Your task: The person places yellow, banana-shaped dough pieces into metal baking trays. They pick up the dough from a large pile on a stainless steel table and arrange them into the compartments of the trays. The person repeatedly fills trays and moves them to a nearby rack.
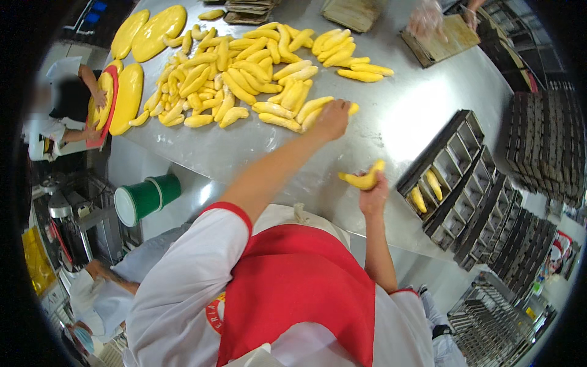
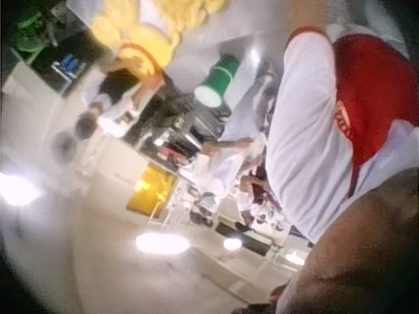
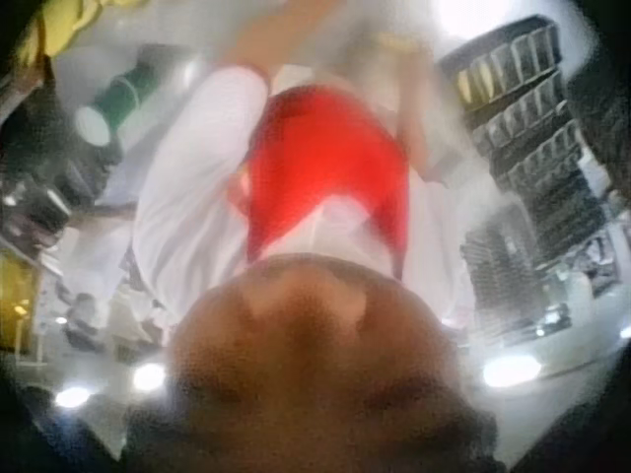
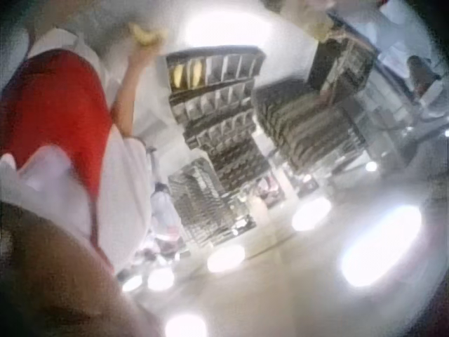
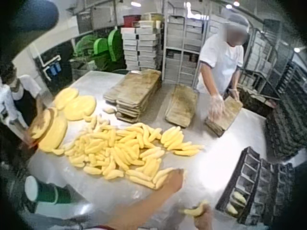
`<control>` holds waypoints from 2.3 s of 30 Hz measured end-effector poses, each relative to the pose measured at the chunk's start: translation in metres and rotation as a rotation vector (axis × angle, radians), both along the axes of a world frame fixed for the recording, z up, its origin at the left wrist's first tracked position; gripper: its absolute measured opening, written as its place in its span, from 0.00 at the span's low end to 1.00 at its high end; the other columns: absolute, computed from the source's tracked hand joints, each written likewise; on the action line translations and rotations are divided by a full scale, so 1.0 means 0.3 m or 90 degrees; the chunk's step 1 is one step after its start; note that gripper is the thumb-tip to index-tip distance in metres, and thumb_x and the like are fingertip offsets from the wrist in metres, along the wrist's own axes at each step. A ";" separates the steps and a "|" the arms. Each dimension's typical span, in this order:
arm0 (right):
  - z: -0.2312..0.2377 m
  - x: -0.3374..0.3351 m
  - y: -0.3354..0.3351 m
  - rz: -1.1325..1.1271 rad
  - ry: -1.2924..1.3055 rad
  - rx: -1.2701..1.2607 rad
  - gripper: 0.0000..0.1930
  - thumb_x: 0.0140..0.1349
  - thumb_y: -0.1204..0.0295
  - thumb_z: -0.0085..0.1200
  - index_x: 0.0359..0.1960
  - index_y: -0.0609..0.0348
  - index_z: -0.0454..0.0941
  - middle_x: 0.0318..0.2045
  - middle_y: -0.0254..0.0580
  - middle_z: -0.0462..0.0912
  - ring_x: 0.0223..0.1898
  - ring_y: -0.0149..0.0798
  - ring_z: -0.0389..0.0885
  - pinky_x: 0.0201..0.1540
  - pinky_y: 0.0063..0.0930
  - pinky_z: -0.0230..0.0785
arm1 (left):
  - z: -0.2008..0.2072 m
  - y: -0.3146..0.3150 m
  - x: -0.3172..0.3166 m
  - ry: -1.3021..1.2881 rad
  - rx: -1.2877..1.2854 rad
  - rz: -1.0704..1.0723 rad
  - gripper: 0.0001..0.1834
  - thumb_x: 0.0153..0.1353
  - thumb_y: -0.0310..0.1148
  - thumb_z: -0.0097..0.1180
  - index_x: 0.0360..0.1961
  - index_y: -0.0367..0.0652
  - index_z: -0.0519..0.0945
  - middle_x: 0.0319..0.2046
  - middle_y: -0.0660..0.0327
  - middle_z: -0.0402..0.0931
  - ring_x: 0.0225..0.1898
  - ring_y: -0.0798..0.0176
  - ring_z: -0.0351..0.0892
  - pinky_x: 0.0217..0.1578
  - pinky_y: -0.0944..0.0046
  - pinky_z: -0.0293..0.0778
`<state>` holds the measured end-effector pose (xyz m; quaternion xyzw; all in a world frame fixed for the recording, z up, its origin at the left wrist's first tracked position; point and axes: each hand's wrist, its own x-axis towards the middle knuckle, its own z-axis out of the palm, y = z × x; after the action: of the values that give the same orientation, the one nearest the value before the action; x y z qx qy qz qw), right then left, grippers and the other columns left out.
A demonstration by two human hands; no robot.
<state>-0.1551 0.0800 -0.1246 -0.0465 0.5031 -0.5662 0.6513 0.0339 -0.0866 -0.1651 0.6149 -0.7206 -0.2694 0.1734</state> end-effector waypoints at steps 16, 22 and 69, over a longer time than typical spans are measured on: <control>-0.093 0.292 -0.044 0.690 1.147 -0.554 0.33 0.63 0.50 0.56 0.69 0.43 0.67 0.67 0.45 0.67 0.68 0.57 0.60 0.67 0.61 0.50 | 0.123 0.675 0.588 -0.123 -0.104 -0.038 0.33 0.58 0.42 0.63 0.63 0.42 0.71 0.59 0.52 0.69 0.65 0.43 0.63 0.65 0.41 0.57; -0.102 0.348 -0.397 0.471 1.262 -0.443 0.36 0.66 0.48 0.52 0.73 0.43 0.62 0.73 0.47 0.60 0.74 0.60 0.52 0.71 0.64 0.45 | 0.077 0.332 0.535 -0.154 -0.009 0.183 0.29 0.60 0.48 0.62 0.59 0.47 0.74 0.58 0.54 0.71 0.63 0.44 0.64 0.63 0.42 0.58; -0.031 -0.741 -0.146 0.262 1.319 -0.088 0.28 0.66 0.49 0.51 0.62 0.50 0.74 0.55 0.51 0.76 0.59 0.53 0.71 0.66 0.54 0.57 | 0.402 0.509 0.060 0.555 0.340 0.208 0.27 0.76 0.50 0.39 0.63 0.42 0.73 0.56 0.58 0.78 0.52 0.62 0.78 0.53 0.59 0.71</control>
<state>-0.3774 0.0362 -0.1338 -0.6281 0.7621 -0.1564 -0.0169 0.0520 0.0660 -0.0445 0.5728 -0.3835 -0.6430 0.3337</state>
